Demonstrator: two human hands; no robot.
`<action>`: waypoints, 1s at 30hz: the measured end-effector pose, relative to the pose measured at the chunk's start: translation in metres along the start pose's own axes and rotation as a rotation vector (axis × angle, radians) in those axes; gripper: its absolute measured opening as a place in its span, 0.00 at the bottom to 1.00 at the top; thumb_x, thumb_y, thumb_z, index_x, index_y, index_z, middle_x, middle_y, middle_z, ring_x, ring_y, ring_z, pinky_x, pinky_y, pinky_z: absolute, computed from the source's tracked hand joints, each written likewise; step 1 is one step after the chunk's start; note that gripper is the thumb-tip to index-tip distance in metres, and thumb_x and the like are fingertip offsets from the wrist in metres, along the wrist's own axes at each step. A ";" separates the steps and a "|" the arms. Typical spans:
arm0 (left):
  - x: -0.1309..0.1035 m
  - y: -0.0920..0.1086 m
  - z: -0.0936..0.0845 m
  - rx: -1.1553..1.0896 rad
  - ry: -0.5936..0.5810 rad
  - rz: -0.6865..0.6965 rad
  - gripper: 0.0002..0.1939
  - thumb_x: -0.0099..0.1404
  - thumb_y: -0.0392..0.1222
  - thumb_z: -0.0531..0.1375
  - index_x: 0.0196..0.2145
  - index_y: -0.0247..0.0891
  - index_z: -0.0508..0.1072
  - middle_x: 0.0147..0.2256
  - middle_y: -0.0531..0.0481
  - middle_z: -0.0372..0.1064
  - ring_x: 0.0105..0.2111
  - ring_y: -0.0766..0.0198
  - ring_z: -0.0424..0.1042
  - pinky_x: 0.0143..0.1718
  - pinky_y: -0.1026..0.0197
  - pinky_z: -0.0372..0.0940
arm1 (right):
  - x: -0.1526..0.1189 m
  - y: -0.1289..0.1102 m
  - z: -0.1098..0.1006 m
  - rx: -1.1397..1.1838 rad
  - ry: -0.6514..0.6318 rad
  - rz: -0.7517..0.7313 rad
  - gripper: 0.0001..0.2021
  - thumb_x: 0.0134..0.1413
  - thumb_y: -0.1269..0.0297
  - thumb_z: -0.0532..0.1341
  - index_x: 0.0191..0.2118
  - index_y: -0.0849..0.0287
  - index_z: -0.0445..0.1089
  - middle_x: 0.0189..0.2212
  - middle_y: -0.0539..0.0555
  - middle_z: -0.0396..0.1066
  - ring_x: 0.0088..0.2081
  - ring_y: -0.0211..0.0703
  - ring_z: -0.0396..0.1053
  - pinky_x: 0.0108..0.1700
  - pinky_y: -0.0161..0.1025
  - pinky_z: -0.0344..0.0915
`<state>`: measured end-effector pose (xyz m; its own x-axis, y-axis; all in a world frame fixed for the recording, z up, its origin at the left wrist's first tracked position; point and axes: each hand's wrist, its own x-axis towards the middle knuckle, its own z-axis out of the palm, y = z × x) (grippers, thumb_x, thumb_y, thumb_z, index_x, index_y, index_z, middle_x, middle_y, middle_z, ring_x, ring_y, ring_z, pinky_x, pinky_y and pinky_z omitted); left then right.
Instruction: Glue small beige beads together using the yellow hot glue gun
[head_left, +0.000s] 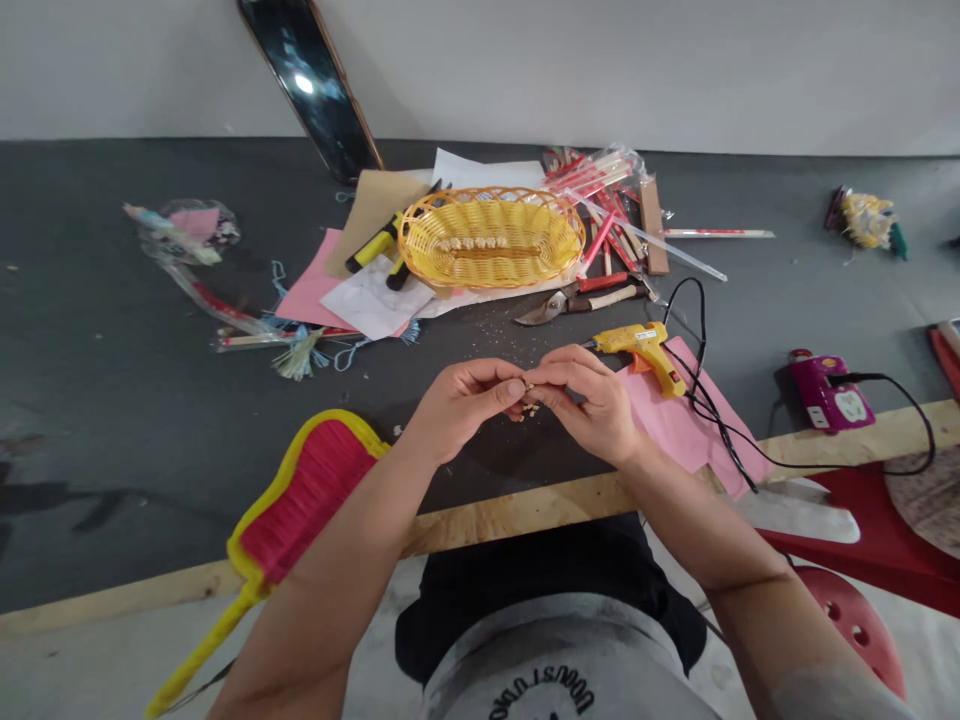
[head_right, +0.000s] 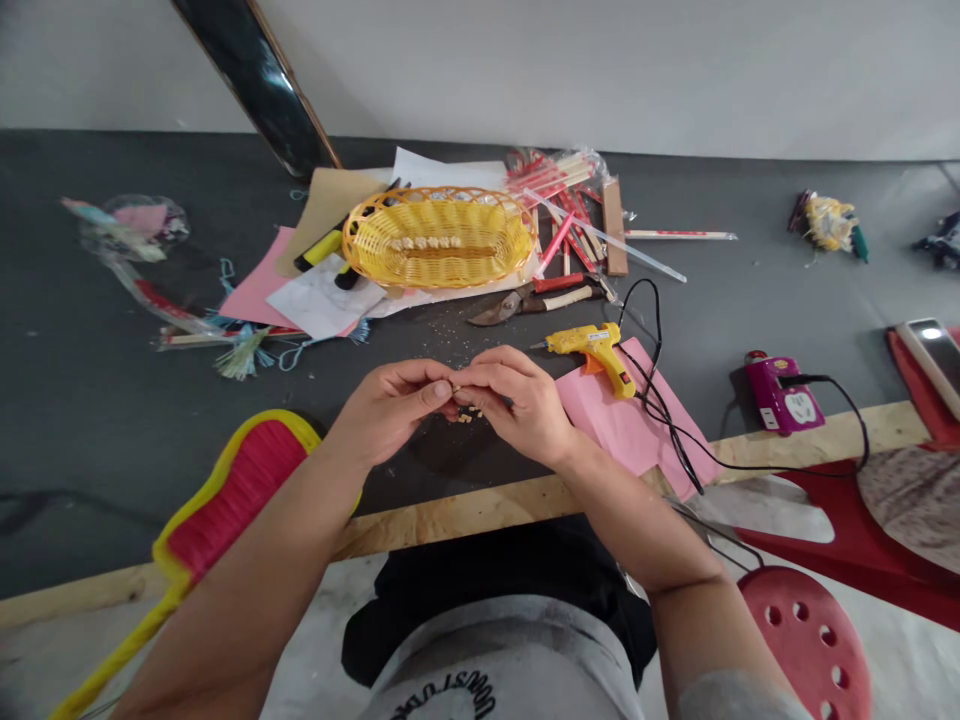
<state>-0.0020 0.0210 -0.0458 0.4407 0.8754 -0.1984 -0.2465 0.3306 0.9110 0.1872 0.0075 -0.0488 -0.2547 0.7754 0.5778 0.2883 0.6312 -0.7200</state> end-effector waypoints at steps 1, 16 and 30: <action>0.000 0.000 0.000 0.006 -0.003 -0.003 0.11 0.57 0.47 0.73 0.31 0.36 0.83 0.28 0.50 0.76 0.26 0.69 0.73 0.32 0.66 0.71 | 0.000 0.000 0.000 0.003 0.003 -0.003 0.07 0.63 0.71 0.64 0.44 0.56 0.76 0.37 0.54 0.74 0.40 0.40 0.75 0.43 0.38 0.75; 0.000 -0.001 -0.002 -0.015 -0.014 -0.012 0.13 0.58 0.51 0.72 0.32 0.38 0.83 0.26 0.50 0.77 0.27 0.67 0.73 0.31 0.66 0.71 | -0.001 0.000 0.000 0.049 0.008 0.047 0.05 0.64 0.70 0.64 0.43 0.56 0.77 0.36 0.53 0.76 0.39 0.40 0.74 0.42 0.39 0.74; 0.000 0.002 0.000 0.024 0.061 -0.012 0.13 0.54 0.48 0.73 0.30 0.36 0.81 0.28 0.49 0.77 0.27 0.67 0.72 0.32 0.64 0.69 | 0.000 -0.001 0.001 0.050 0.017 0.018 0.08 0.65 0.72 0.60 0.47 0.57 0.73 0.36 0.54 0.76 0.41 0.41 0.74 0.44 0.40 0.72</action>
<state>-0.0025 0.0218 -0.0436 0.3894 0.8918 -0.2302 -0.2210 0.3331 0.9166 0.1865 0.0067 -0.0488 -0.2335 0.7874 0.5705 0.2461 0.6155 -0.7487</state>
